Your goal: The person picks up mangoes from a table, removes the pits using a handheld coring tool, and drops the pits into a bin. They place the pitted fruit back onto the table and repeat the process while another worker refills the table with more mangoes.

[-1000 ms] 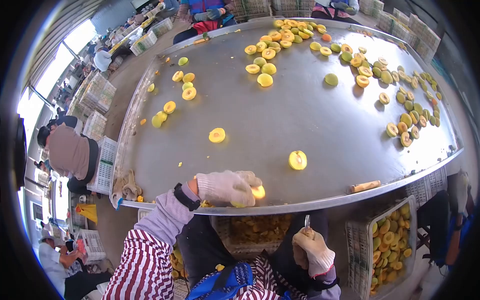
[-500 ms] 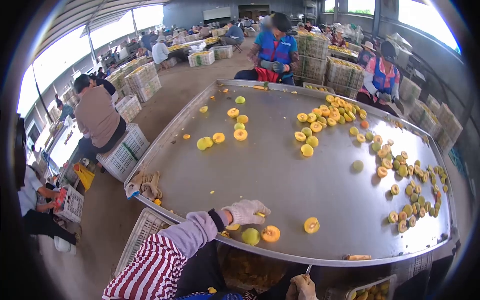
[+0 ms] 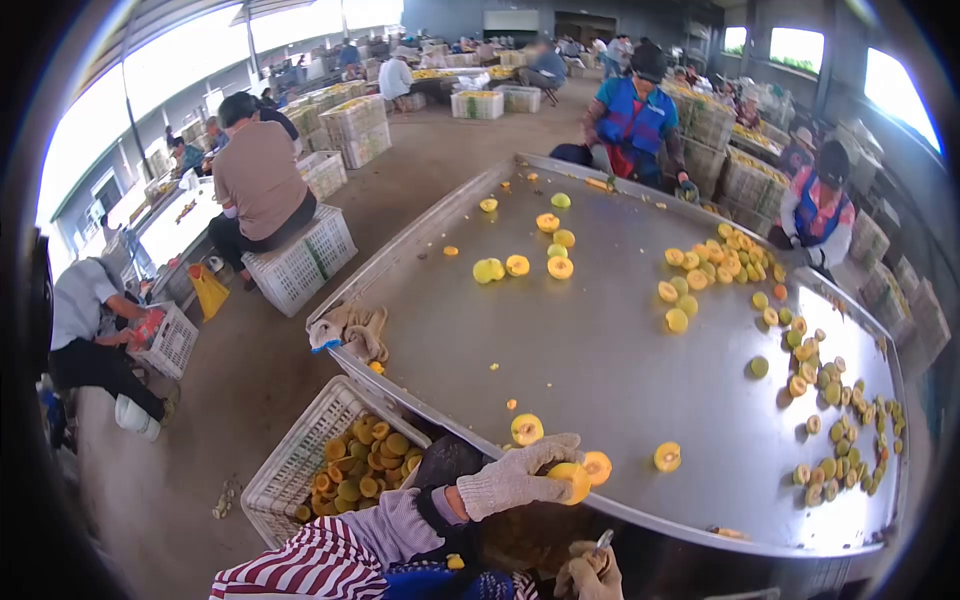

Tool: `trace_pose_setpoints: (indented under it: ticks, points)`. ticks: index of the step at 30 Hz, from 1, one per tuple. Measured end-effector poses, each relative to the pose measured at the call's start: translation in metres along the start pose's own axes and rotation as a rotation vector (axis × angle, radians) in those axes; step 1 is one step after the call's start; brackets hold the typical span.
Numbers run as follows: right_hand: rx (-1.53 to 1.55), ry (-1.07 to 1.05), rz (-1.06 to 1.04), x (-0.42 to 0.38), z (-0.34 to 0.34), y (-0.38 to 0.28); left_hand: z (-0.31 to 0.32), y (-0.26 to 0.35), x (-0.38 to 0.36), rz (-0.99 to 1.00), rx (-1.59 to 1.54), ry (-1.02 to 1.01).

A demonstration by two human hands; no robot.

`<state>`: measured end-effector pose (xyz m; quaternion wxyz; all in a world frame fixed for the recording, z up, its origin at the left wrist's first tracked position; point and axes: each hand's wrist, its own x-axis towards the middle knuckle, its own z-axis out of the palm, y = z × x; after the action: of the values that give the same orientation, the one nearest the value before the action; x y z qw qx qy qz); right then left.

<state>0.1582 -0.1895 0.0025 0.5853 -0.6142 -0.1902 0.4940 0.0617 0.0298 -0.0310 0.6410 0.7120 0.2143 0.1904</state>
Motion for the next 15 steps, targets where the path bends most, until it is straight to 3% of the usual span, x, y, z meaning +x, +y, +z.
trace_pose_setpoints:
  ticks: [1,3,5,7,10,11,15]
  points:
    - [0.032,-0.016,-0.044,-0.002,0.011,-0.009,0.008,0.007,-0.009,-0.031,-0.008,-0.047]
    - [-0.035,0.063,-0.050,0.001,0.019,-0.014,0.022,0.026,-0.020,-0.208,-0.517,-0.090]
    - [-0.209,0.115,0.055,-0.007,0.029,-0.037,0.031,0.033,-0.025,-0.327,-0.749,-0.175]
    - [-0.230,0.053,0.006,-0.005,0.023,-0.023,0.035,0.044,-0.034,-0.336,-0.907,-0.161]
    - [-0.125,0.116,0.047,-0.013,0.026,-0.029,0.038,0.044,-0.047,-0.163,-1.016,-0.295]
    - [-0.098,0.118,0.067,-0.015,0.026,-0.032,0.039,0.041,-0.049,-0.186,-1.020,-0.308]
    - [-0.227,0.077,0.112,-0.019,0.023,-0.026,0.046,0.038,-0.046,-0.166,-0.681,-0.187]
